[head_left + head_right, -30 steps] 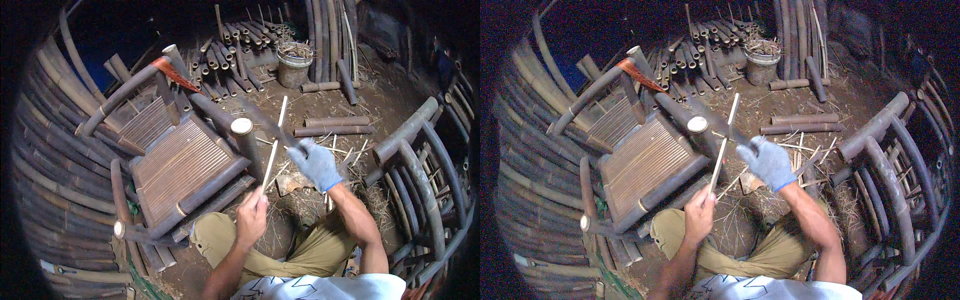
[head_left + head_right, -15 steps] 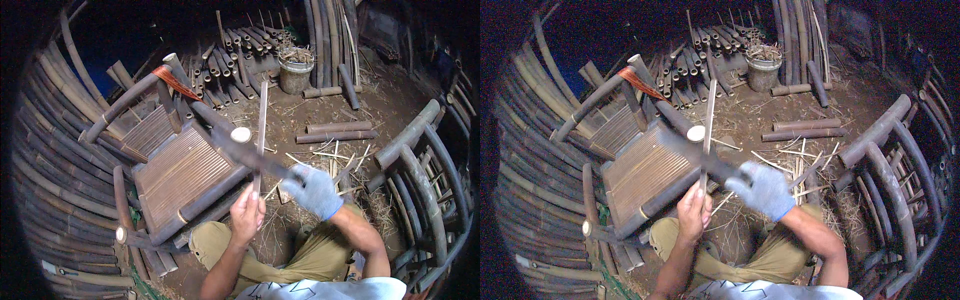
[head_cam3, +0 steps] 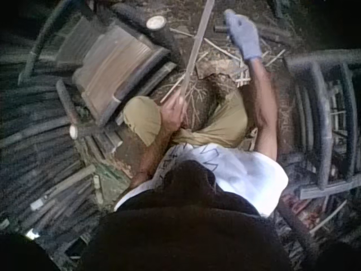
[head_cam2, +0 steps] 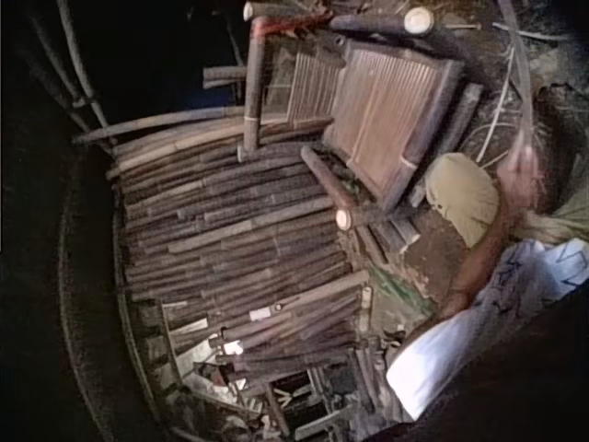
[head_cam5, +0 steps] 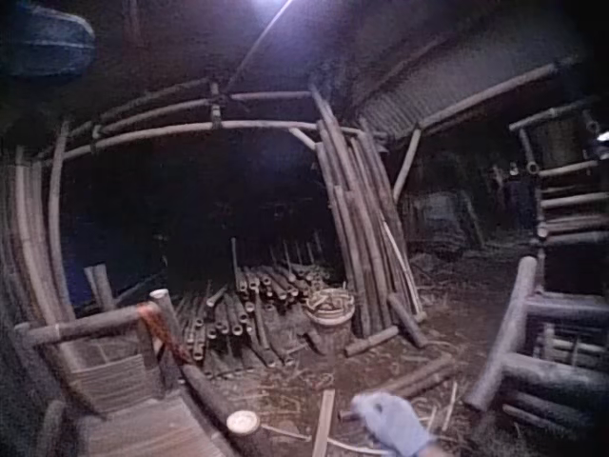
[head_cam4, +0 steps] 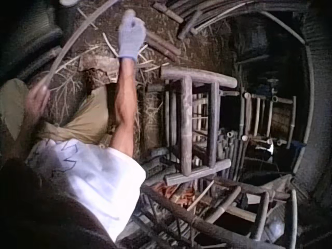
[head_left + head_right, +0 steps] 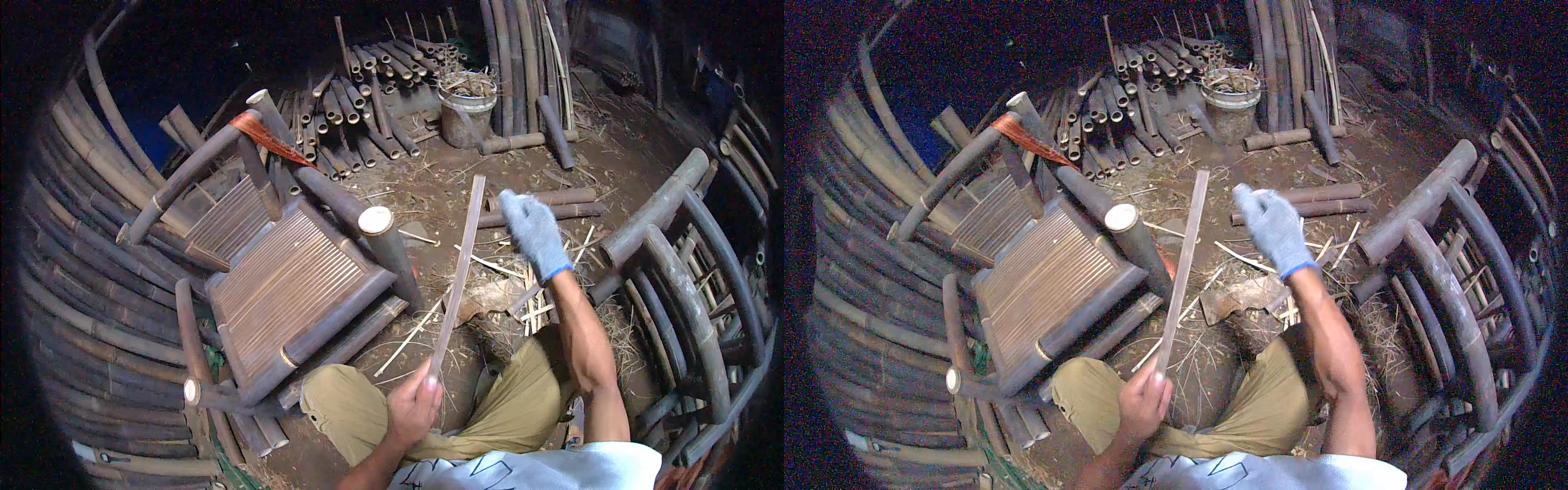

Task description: The person is carving and shaping thin bamboo strips using a large blade and then inserting them into the seat and backrest of a bamboo chair frame.

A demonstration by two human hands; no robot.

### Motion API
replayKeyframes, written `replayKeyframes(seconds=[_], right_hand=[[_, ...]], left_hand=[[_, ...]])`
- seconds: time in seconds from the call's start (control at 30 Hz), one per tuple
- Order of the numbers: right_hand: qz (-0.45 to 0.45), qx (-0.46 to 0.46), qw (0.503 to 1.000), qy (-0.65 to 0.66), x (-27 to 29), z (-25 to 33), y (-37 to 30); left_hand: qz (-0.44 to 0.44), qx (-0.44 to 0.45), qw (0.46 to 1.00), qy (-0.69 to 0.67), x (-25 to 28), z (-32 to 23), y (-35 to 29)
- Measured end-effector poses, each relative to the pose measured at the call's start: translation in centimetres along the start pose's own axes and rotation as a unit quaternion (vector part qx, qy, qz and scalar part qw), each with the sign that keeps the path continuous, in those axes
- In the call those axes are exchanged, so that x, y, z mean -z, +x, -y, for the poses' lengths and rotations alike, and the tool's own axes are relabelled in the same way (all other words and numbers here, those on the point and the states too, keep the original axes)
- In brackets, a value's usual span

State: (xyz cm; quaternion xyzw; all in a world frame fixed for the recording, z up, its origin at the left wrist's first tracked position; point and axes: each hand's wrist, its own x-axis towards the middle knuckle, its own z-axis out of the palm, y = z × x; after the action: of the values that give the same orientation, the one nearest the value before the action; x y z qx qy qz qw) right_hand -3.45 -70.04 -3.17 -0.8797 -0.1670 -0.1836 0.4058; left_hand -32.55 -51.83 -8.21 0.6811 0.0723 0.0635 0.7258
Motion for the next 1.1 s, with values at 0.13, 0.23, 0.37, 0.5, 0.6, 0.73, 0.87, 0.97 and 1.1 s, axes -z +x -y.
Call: replayKeyframes(seconds=[0.13, 0.23, 0.37, 0.5, 0.6, 0.73, 0.87, 0.97, 1.1], right_hand=[[0.083, -0.104, 0.965, 0.225, 0.6, 3.8, -1.3], [0.21, -0.161, 0.908, 0.325, -1.9, 5.6, -5.7], [0.301, -0.239, 0.826, 0.413, -3.9, 9.7, -9.1], [0.199, -0.285, 0.81, 0.471, -5.8, 10.2, -9.0], [0.184, -0.327, 0.719, 0.585, -5.5, 8.0, -8.4], [0.171, -0.302, 0.762, 0.547, -4.4, 5.1, -7.4], [0.056, -0.079, 0.964, 0.248, -5.8, 3.8, -6.4], [0.023, 0.029, 0.991, 0.125, -6.9, 4.8, -7.4], [0.158, 0.107, 0.981, 0.024, -4.4, 7.1, -10.1]], left_hand=[[-0.075, -0.089, 0.974, -0.196, 2.5, 2.0, 1.8], [-0.211, -0.232, 0.942, -0.118, 2.9, 2.1, 8.1], [-0.261, -0.29, 0.921, -0.008, 1.6, -0.4, 12.6], [-0.205, -0.384, 0.888, 0.146, 0.7, 1.2, 11.7], [-0.107, -0.392, 0.891, 0.204, 1.4, 2.7, 10.2], [0.216, 0.14, 0.913, -0.315, 5.9, 6.2, 7.0], [0.157, 0.206, 0.959, -0.119, 6.9, 0.7, 4.3], [-0.019, 0.095, 0.993, 0.073, 6.6, -1.7, 5.7], [-0.079, -0.114, 0.964, 0.229, 5.8, -2.3, 8.4]])
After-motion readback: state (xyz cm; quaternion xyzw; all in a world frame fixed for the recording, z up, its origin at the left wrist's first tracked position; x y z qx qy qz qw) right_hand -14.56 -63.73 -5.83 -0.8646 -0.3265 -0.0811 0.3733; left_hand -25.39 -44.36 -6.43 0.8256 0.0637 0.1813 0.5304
